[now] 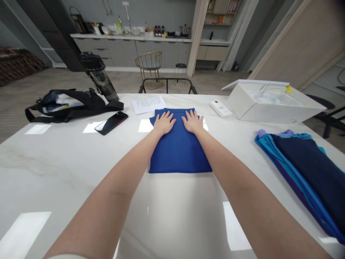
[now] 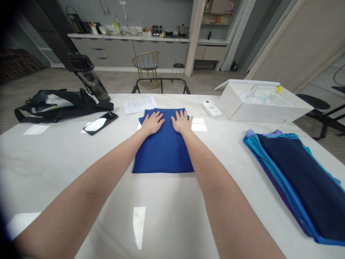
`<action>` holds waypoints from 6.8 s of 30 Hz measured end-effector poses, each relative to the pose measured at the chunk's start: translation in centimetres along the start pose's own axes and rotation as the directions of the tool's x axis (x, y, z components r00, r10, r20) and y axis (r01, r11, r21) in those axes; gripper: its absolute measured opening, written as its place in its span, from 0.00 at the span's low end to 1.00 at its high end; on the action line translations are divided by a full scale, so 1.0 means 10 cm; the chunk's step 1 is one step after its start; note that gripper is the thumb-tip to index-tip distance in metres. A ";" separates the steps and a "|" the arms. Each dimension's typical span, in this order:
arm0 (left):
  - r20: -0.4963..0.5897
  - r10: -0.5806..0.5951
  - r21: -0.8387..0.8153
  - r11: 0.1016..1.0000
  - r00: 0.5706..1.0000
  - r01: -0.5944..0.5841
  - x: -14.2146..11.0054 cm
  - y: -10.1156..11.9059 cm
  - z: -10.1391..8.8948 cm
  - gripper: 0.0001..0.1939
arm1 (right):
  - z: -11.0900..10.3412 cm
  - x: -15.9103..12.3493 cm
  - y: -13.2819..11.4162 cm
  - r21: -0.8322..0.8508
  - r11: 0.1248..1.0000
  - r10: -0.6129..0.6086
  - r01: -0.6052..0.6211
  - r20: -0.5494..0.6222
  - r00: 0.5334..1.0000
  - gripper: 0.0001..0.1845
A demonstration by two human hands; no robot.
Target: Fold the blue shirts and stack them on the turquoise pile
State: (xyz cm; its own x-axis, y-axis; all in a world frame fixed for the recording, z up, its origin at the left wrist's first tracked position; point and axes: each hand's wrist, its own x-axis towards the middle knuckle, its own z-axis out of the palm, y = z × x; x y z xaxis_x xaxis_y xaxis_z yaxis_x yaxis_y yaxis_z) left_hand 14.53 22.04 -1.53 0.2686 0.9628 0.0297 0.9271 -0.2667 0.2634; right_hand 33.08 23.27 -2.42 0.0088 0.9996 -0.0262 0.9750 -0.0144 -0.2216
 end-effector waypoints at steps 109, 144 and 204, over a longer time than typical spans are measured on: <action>0.138 -0.540 -0.718 0.523 0.830 0.460 -2.84 0.32 -0.18 0.08 | -0.41 -3.00 0.47 0.727 0.547 0.326 -0.416 0.273 0.905 0.10; 0.232 -0.412 -0.575 0.673 0.881 0.466 -3.48 0.43 -0.33 0.17 | -0.61 -3.53 0.58 0.479 0.816 0.179 -0.325 0.325 0.929 0.16; -0.227 0.355 -0.366 0.832 0.907 -0.417 -2.50 2.31 -1.61 0.07 | -2.01 -4.44 1.60 0.401 0.903 0.109 0.154 -0.561 0.821 0.10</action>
State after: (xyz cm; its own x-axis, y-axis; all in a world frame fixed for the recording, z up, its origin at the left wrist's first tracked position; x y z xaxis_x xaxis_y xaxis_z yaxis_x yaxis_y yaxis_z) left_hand 25.01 -7.46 19.34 0.5135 0.7882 0.3390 0.5635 -0.6078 0.5595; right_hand 52.78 -20.82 14.82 0.2382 0.8320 0.5011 0.7928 0.1314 -0.5952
